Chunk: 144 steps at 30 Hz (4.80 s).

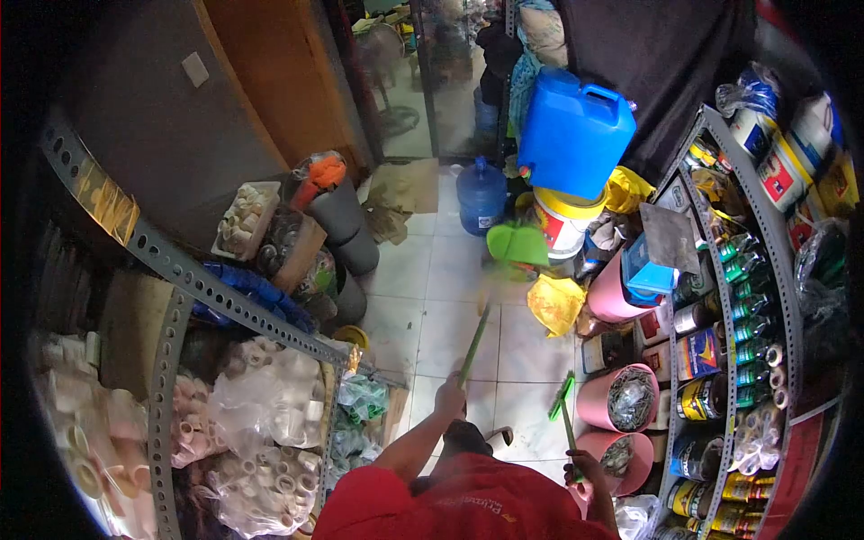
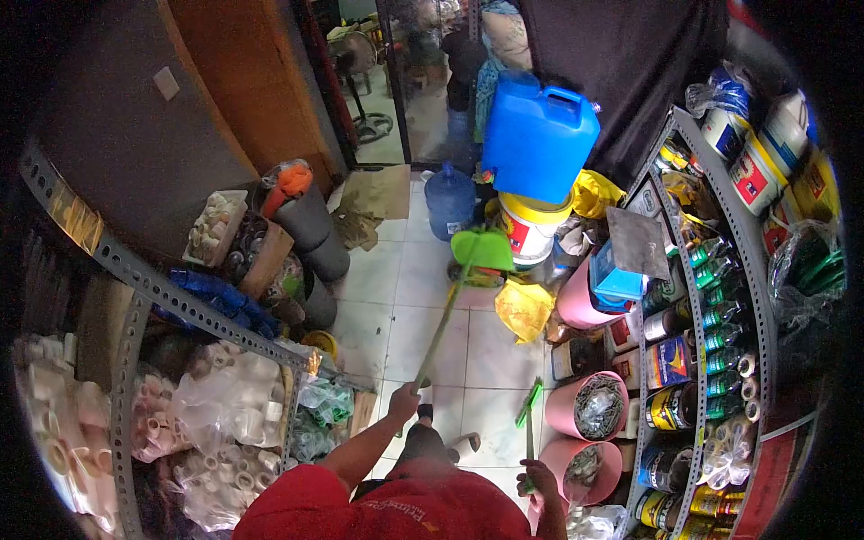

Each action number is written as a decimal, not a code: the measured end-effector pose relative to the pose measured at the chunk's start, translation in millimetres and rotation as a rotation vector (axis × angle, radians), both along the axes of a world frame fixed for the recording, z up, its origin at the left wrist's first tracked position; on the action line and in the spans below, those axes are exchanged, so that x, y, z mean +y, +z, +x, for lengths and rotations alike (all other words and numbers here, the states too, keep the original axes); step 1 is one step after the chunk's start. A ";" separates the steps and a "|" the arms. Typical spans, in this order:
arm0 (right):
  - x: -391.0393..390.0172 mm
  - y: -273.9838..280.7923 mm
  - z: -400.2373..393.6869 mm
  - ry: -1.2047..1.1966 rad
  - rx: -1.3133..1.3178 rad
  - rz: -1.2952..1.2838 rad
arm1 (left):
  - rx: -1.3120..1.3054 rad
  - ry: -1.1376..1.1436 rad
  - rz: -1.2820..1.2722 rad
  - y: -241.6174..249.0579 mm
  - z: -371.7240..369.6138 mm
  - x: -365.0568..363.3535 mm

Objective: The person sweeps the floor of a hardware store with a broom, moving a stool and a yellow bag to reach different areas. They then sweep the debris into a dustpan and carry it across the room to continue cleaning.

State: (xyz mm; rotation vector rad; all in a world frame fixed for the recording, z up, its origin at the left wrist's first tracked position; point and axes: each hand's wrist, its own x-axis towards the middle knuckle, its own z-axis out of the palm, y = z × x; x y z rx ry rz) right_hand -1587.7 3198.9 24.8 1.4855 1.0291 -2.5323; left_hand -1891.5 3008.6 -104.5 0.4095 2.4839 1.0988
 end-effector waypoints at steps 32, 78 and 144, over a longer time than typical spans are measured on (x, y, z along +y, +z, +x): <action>77.0 -29.4 -229.0 0.628 -0.094 0.020 | -1.468 1.355 1.463 -34.7 -256.2 -67.1; 219.4 6.0 -183.0 0.272 -0.572 -0.062 | -1.305 1.197 1.508 -67.4 -263.5 -86.5; 363.8 109.4 -384.1 1.641 -0.934 0.119 | -1.023 1.291 1.693 -40.2 -234.9 -27.1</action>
